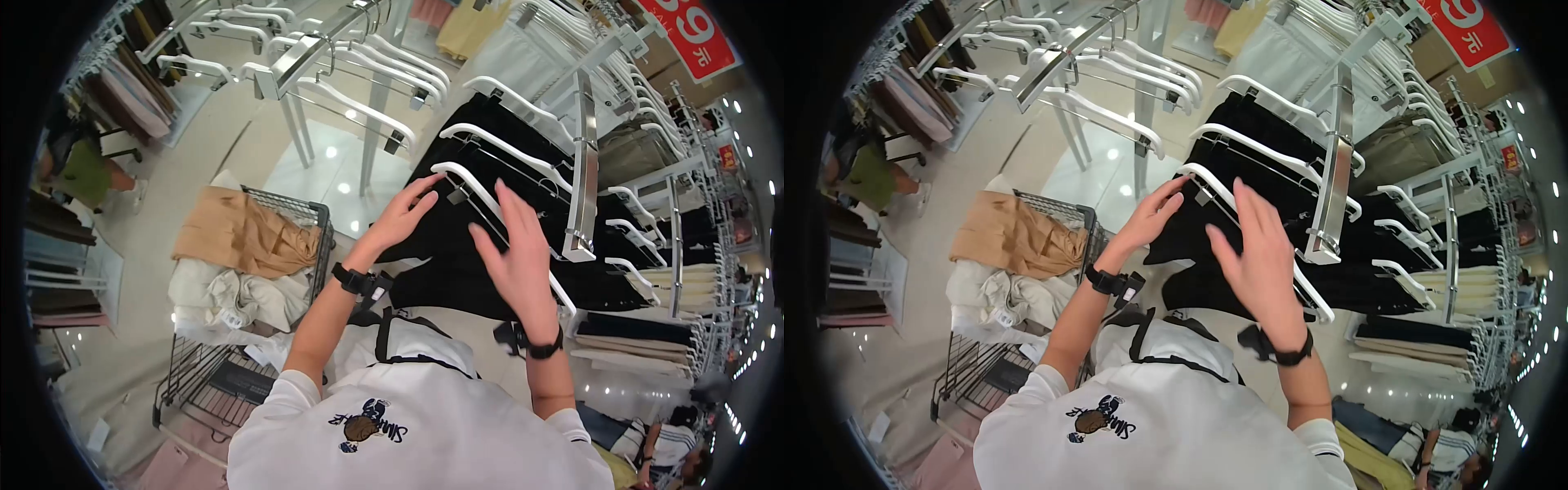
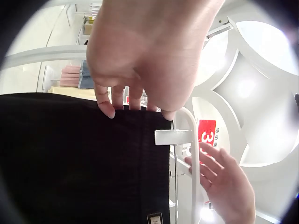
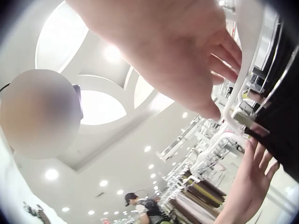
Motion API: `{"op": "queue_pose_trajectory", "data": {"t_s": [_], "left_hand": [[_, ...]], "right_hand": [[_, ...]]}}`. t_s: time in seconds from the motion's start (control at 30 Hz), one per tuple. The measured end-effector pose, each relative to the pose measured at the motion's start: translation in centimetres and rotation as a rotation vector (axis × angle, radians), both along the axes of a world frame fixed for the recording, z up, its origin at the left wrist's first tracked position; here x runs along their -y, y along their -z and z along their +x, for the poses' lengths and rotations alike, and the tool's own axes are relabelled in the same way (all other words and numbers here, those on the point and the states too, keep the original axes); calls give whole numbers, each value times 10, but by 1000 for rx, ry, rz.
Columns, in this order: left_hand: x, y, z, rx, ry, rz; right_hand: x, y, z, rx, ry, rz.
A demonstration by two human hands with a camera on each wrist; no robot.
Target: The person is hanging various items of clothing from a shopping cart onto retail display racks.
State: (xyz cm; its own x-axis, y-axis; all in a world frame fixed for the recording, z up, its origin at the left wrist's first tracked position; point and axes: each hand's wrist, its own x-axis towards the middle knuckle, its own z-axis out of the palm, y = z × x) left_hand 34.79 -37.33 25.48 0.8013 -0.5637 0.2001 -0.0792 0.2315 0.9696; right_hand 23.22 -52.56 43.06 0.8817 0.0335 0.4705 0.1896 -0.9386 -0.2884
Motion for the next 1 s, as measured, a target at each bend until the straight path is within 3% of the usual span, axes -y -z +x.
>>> {"op": "queue_pose_trajectory", "data": {"t_s": [0.03, 0.07, 0.1, 0.13, 0.27, 0.5, 0.67, 0.73, 0.9, 0.93, 1.0], "left_hand": [[4, 0, -2, 17, -66, -50], [4, 1, 4, -6, -39, -84], [-6, 1, 14, -70, 102, -27], [-13, 1, 21, -132, 254, 31], [-20, 0, 21, -110, 243, 17], [-24, -19, 1, -114, 61, -6], [-15, -14, -2, -175, 41, -70], [-6, -14, 1, -170, 74, -91], [-27, -20, -4, -178, -18, 47], [-33, -19, -3, -117, -43, 49], [-46, -17, -5, 0, -109, 97]], "right_hand": [[5, 6, 10, 1, -1, 2], [8, 7, 17, -187, 37, 3], [7, 9, 22, -369, 63, 27], [2, 9, 25, -385, 87, 18], [-7, 5, 34, -480, 10, 52], [-9, 7, 34, -396, 27, 195], [-9, 12, 32, -360, 66, 82], [-15, 12, 28, -43, -61, -18], [1, 10, -48, 27, -278, 91], [16, 26, -77, 119, -256, 157], [41, 41, -130, 188, 55, 131]]}}
